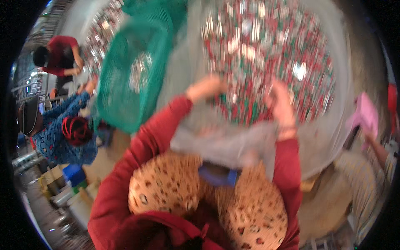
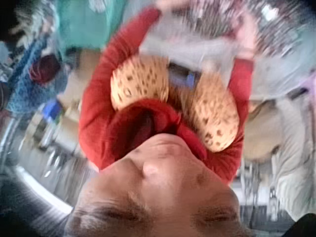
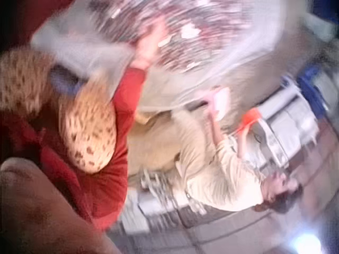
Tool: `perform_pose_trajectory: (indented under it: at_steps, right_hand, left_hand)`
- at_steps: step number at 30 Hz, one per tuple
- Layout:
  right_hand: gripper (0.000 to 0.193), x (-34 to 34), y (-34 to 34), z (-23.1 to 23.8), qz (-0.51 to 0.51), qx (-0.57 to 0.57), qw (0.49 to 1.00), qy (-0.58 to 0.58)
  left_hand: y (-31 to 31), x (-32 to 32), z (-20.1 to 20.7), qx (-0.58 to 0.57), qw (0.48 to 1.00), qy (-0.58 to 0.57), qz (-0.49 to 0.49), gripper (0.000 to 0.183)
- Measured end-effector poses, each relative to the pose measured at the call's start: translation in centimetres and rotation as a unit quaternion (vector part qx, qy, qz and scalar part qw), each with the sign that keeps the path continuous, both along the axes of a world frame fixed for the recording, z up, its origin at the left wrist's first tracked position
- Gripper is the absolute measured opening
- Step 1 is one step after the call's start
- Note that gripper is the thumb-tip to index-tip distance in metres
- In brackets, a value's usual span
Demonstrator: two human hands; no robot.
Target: The person sorts small red and green plastic items and metal components from a large pile on a plastic sheet, placing the metal components into green baskets.
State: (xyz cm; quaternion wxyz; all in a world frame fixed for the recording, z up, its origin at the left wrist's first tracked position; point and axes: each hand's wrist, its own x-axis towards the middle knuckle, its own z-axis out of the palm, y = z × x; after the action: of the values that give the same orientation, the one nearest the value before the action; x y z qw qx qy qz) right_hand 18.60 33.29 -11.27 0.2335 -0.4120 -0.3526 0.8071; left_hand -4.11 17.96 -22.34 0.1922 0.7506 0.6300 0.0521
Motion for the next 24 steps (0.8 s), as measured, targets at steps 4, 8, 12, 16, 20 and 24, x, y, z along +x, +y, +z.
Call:
perform_pose_trajectory:
  at_steps: [4,8,12,16,20,24]
  right_hand:
    - [0.023,2.9,2.4,-1.1,0.117,0.012,0.992,-0.05]
    - [0.019,2.8,0.2,-3.9,0.188,0.028,0.975,-0.115]
    - [0.025,0.8,-2.0,-4.6,0.275,0.12,0.943,-0.143]
    - [0.025,-0.7,0.0,-7.0,0.255,0.223,0.923,-0.183]
    - [0.036,-3.4,1.7,-7.8,0.252,0.494,0.805,-0.21]
    - [0.033,-4.2,0.5,-9.8,0.29,0.618,0.693,-0.23]
  left_hand:
    - [2.0,0.9,5.5,-0.092,0.847,-0.364,0.375,0.019]
    - [2.5,3.4,4.5,0.001,0.963,-0.188,0.195,0.03]
    - [1.1,8.0,5.0,-0.132,0.975,-0.033,0.174,0.056]
    - [1.0,7.1,5.1,-0.089,0.966,-0.069,0.234,0.043]
    - [0.5,3.8,6.5,-0.031,0.947,-0.198,0.252,0.036]
    - [1.6,3.7,8.0,-0.115,0.937,-0.238,0.229,0.042]
